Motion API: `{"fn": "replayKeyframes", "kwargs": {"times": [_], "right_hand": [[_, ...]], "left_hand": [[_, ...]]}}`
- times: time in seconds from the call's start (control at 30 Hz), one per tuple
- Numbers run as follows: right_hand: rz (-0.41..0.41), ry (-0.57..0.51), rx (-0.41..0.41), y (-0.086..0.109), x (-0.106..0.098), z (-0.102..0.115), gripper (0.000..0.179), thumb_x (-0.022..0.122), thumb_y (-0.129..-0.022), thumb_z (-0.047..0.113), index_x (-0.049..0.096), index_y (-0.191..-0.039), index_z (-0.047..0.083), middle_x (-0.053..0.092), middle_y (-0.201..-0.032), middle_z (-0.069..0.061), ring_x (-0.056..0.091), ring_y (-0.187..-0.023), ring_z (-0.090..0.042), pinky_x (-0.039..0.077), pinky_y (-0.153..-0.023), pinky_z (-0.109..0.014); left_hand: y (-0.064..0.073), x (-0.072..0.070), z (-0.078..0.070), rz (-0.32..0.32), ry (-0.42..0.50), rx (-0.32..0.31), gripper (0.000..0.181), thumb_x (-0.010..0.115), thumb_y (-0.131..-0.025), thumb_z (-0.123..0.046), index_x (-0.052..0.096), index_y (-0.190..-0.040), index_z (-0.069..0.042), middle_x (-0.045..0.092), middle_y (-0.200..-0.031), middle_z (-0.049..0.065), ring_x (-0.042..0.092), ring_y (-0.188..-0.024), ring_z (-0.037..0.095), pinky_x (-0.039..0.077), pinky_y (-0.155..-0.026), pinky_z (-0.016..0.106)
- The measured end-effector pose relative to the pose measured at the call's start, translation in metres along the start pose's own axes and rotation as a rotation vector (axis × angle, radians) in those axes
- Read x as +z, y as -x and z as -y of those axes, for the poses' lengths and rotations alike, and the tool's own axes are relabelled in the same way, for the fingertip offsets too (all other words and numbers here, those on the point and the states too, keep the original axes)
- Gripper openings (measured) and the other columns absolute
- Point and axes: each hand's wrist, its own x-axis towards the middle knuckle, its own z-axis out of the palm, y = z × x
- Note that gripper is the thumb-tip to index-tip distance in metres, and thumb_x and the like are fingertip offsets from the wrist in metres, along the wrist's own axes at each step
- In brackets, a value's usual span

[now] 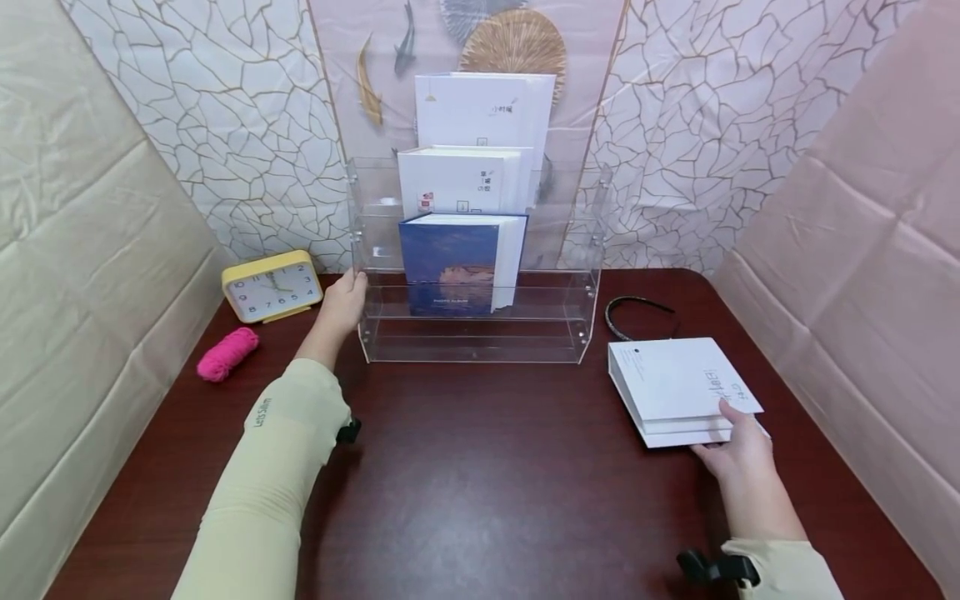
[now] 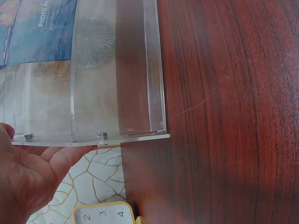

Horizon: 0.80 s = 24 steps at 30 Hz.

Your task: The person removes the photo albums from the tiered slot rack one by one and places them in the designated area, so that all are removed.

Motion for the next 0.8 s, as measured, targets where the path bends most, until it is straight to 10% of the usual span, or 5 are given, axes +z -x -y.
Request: {"fn": "replayKeyframes", "kwargs": {"times": [0.53,0.8], "right_hand": [[-0.013,0.201,0.023,0.032,0.011,-0.005,0.075,0.05,-0.095,0.037,-0.007,-0.142,0.048,0.01,-0.145,0.02,-0.006,-0.136,-0.005,0.002,-0.111,-0.033],[-0.081,0.178,-0.025,0.036,0.009,-0.01,0.063,0.055,-0.092,0.037,0.015,-0.14,0.048,0.04,-0.125,0.019,0.006,-0.135,-0.007,0.003,-0.111,-0.038]], "left_hand": [[0.0,-0.001,0.002,-0.001,0.003,0.0,0.048,0.021,-0.101,-0.036,0.045,-0.126,-0.002,0.05,-0.12,0.024,0.047,-0.112,0.037,0.035,-0.097,0.051],[-0.002,-0.001,0.002,0.0,-0.01,0.018,0.05,0.021,-0.101,-0.036,0.043,-0.13,-0.001,0.048,-0.125,0.024,0.045,-0.116,0.037,0.034,-0.098,0.05]]}}
